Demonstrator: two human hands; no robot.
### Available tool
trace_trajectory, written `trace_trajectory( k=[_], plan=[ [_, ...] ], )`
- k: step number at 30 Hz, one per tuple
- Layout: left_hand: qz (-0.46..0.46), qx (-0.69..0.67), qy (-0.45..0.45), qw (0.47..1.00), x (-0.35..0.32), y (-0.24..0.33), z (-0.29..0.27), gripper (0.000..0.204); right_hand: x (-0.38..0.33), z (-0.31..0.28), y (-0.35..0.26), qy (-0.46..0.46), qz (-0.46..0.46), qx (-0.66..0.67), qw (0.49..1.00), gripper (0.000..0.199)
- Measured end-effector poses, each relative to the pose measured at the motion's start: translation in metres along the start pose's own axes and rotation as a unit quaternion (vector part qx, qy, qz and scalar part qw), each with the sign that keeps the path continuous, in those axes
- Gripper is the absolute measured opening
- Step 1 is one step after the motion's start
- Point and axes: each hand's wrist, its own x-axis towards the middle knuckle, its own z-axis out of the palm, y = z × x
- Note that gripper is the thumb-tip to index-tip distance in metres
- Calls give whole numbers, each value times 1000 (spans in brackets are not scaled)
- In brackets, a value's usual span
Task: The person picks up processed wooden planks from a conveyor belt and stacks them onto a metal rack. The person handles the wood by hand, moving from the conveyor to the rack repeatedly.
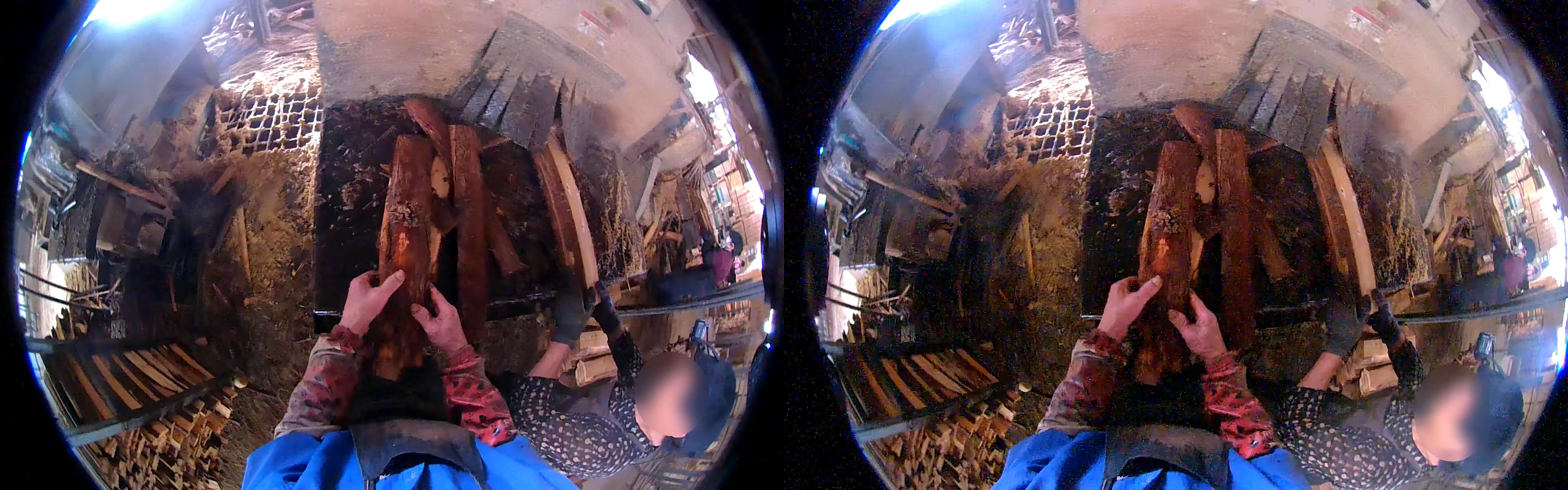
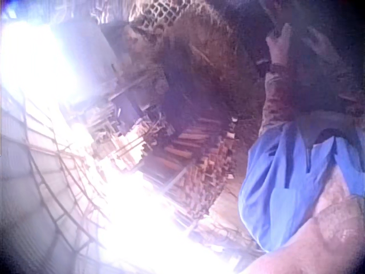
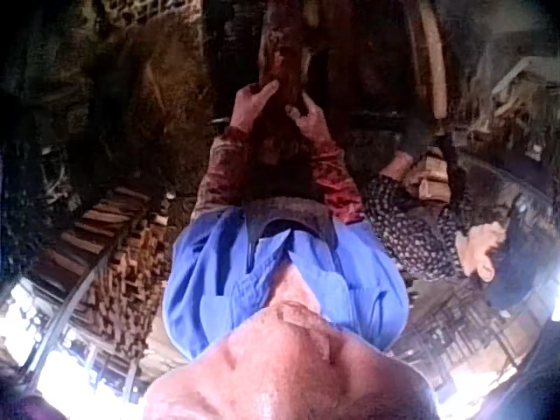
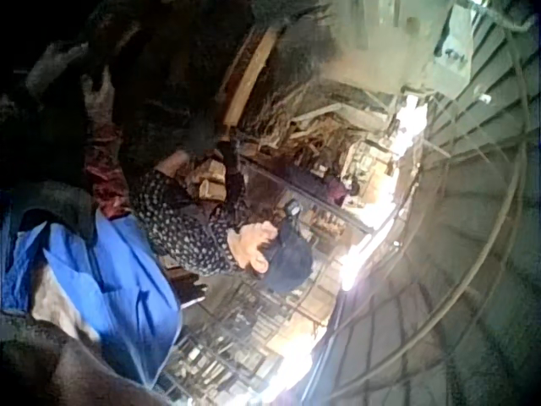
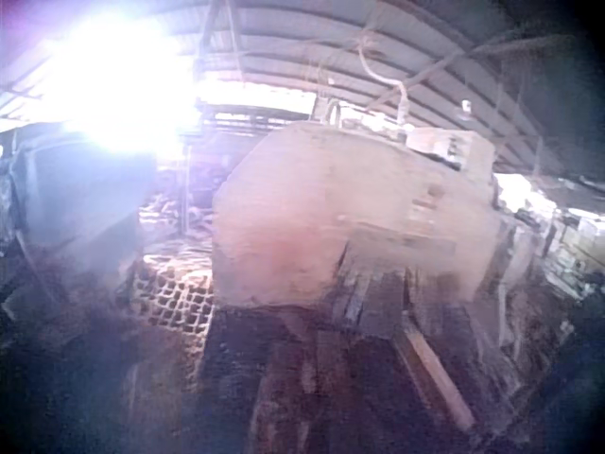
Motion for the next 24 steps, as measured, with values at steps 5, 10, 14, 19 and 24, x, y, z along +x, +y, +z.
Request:
trace_trajectory(
  k=[5,10,14,19,24],
  plan=[
    [15,8,-41,999,24,7,7,42,-2,-6,1,-3,37,14,999,52],
    [16,30,-62,998,24,11,15,47,6,-47,-20,152,-46,-327,932,50],
    [22,90,-61,994,21,18,25,43,25,-71,10,185,-8,-524,832,77],
    [11,115,-56,992,23,8,25,40,34,-74,18,182,17,-447,876,82],
    [48,190,-34,980,29,-3,20,44,37,-88,23,253,-68,-226,938,62]
  ],
)
